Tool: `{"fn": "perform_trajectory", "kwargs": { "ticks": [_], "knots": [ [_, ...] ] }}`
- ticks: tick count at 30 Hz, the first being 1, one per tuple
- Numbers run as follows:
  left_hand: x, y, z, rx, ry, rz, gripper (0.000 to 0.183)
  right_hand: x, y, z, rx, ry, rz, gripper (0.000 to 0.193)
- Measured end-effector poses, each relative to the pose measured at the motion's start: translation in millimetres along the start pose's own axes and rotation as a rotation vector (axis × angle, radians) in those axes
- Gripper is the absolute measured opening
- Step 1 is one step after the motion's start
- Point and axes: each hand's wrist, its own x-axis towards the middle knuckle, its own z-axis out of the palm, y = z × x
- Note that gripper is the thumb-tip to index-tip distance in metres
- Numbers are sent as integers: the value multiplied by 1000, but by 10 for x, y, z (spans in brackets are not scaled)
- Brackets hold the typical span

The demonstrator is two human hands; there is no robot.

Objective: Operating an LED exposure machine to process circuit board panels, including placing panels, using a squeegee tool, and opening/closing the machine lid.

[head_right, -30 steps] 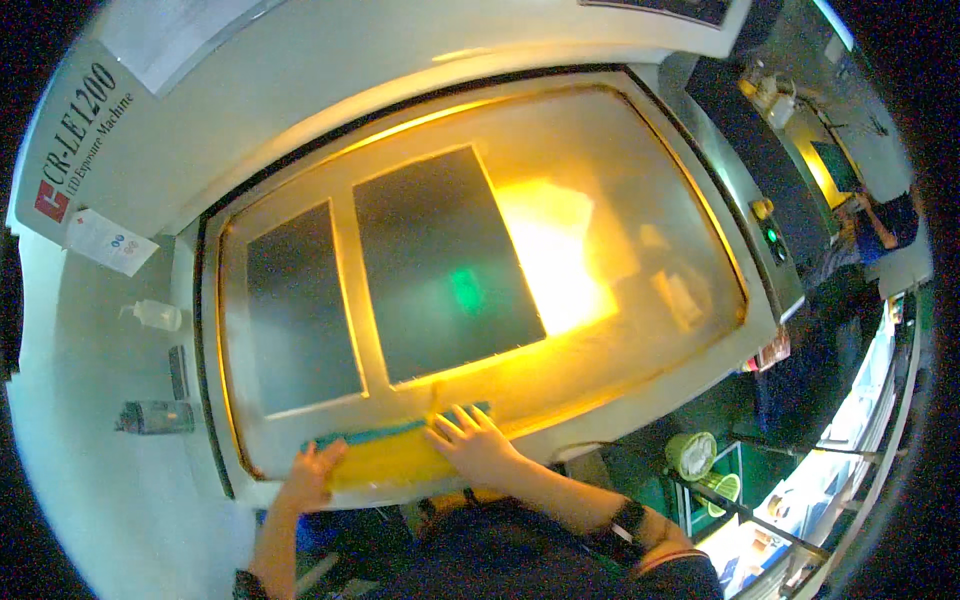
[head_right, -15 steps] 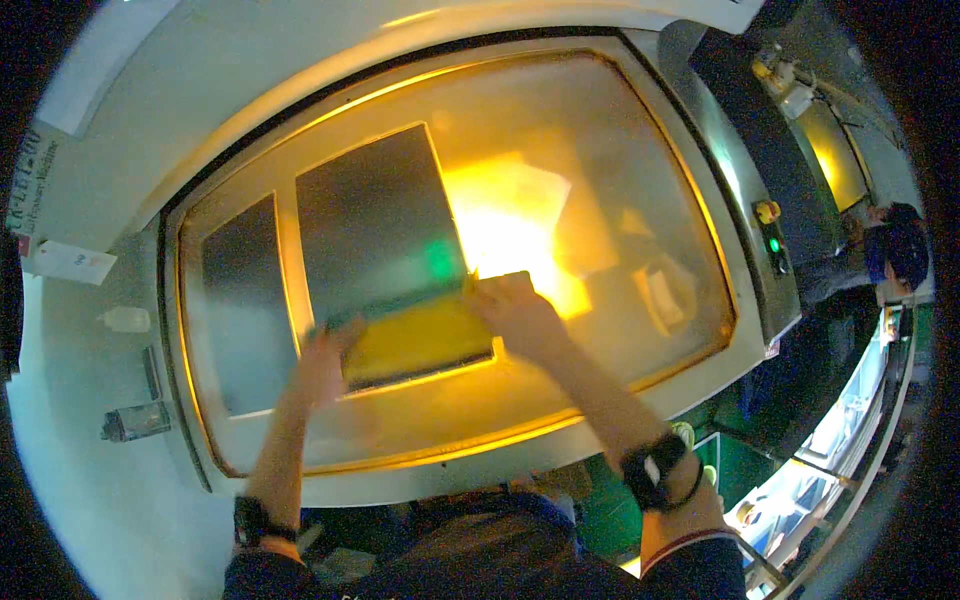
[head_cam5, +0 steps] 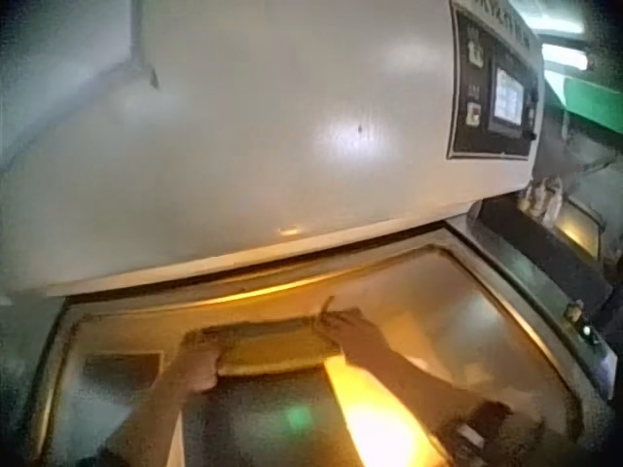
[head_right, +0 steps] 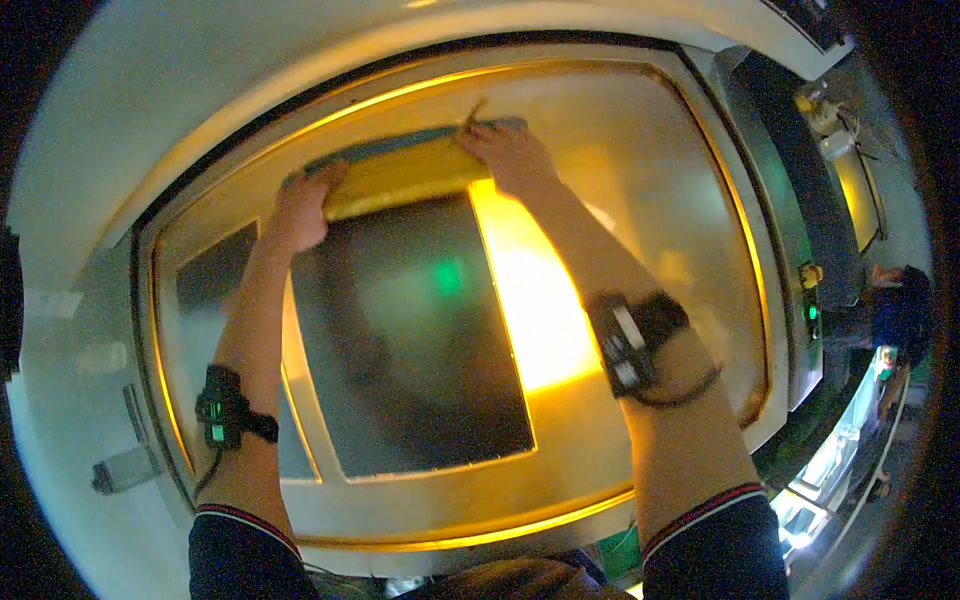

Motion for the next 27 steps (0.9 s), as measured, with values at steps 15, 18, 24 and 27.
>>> {"fn": "perform_trajectory", "kwargs": {
  "ticks": [15,18,24,27],
  "knots": [
    [-3632,1057,-250,-129,-619,85,81,-3114,-1905,-712,429,-346,-250,53],
    [-2276,147,-136,-76,-365,-24,73,-1467,-1530,-284,181,-152,-278,62],
    [326,-1322,126,-163,8,-40,79,1146,-497,-95,100,-25,43,77],
    [599,-1287,352,-66,92,24,80,1289,-227,55,65,38,-3,77]
  ]
}}
